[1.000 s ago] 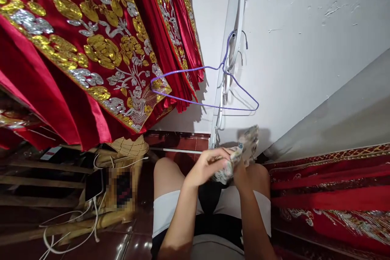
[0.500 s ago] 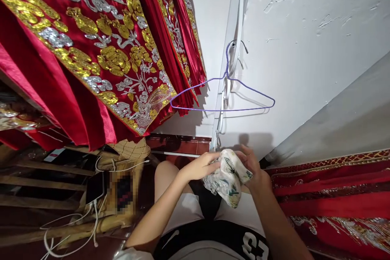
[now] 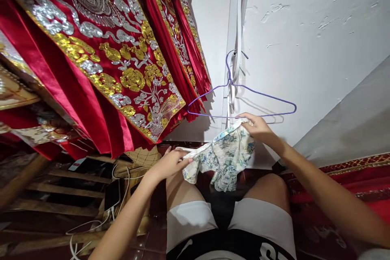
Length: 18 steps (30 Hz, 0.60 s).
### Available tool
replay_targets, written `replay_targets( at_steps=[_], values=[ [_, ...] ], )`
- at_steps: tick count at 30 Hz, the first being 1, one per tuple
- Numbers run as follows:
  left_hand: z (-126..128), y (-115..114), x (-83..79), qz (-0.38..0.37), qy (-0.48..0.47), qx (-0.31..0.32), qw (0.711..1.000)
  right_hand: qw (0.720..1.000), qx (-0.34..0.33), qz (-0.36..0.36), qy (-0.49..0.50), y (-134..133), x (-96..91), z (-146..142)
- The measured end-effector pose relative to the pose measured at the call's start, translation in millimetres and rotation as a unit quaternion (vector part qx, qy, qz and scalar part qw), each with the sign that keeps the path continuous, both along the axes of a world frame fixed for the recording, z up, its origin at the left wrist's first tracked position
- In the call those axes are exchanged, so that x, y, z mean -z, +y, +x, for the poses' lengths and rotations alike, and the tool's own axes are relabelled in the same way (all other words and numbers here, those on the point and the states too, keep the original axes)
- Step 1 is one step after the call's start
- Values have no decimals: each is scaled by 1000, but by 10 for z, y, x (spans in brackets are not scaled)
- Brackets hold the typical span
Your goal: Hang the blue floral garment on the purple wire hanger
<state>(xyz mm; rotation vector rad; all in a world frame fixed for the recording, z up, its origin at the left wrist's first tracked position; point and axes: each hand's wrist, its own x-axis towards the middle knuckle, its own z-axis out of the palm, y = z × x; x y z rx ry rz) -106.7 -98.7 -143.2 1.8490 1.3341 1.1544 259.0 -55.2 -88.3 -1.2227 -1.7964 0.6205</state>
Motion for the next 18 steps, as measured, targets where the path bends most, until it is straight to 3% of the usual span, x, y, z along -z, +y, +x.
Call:
replay_targets(
  at_steps=[2, 5, 9, 14, 18],
  values=[
    [-37, 96, -123, -10, 41, 46, 998, 1000, -9, -18, -21, -12, 15, 70],
    [15, 207, -360, 10, -8, 62, 998, 999, 34, -36, -23, -108, -48, 221],
    [229, 299, -631, 136, -30, 25, 990, 997, 58, -48, -15, -214, -160, 296],
    [481, 584, -752, 249, -12, -56, 967, 999, -8, -48, 15, -334, -141, 119],
    [616, 850, -826, 195, 81, -43, 977, 998, -41, -33, 19, -401, -110, 46]
  ],
)
